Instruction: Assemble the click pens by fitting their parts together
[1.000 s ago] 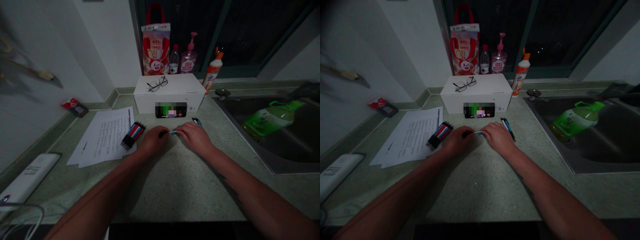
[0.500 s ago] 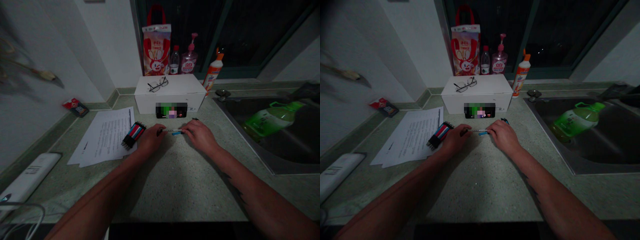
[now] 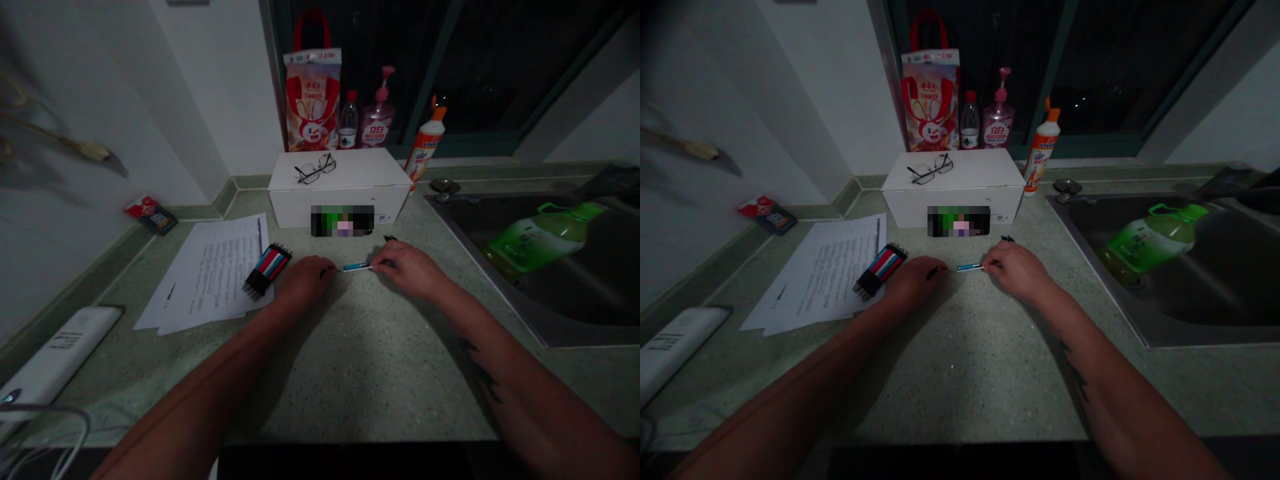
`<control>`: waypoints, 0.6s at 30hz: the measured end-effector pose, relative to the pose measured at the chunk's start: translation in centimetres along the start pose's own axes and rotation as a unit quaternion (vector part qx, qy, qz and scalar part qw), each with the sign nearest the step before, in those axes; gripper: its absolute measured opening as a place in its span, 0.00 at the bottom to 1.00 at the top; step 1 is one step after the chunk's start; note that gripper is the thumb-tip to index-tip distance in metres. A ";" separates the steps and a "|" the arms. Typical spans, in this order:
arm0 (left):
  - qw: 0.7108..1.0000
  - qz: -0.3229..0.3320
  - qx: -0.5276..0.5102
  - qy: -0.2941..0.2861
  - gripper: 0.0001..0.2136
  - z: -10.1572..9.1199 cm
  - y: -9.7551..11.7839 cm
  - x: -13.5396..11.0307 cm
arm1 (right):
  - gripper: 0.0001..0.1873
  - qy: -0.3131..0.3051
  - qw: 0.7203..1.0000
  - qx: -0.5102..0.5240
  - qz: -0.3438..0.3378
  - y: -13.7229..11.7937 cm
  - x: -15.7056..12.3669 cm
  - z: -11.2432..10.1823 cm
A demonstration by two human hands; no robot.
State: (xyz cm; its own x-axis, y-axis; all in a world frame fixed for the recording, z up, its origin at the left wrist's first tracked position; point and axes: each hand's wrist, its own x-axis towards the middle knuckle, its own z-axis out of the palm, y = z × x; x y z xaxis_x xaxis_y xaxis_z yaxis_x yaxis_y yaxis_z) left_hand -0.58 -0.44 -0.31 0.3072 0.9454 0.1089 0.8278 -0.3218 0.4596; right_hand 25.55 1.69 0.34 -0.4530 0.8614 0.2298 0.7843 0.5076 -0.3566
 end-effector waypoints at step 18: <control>0.986 0.014 -0.161 -0.041 0.18 -0.4 1.7 -0.8 | 0.10 -0.001 0.993 0.088 -0.078 -6.1 -0.5 1.7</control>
State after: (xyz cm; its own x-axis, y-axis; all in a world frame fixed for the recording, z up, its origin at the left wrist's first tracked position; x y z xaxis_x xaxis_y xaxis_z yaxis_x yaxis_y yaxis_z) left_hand 0.38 -1.72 0.76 0.3762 0.9247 0.0594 0.6299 -0.3022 0.7155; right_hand 20.31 -1.85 0.90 -0.5634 0.7722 0.2936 0.6189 0.6300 -0.4692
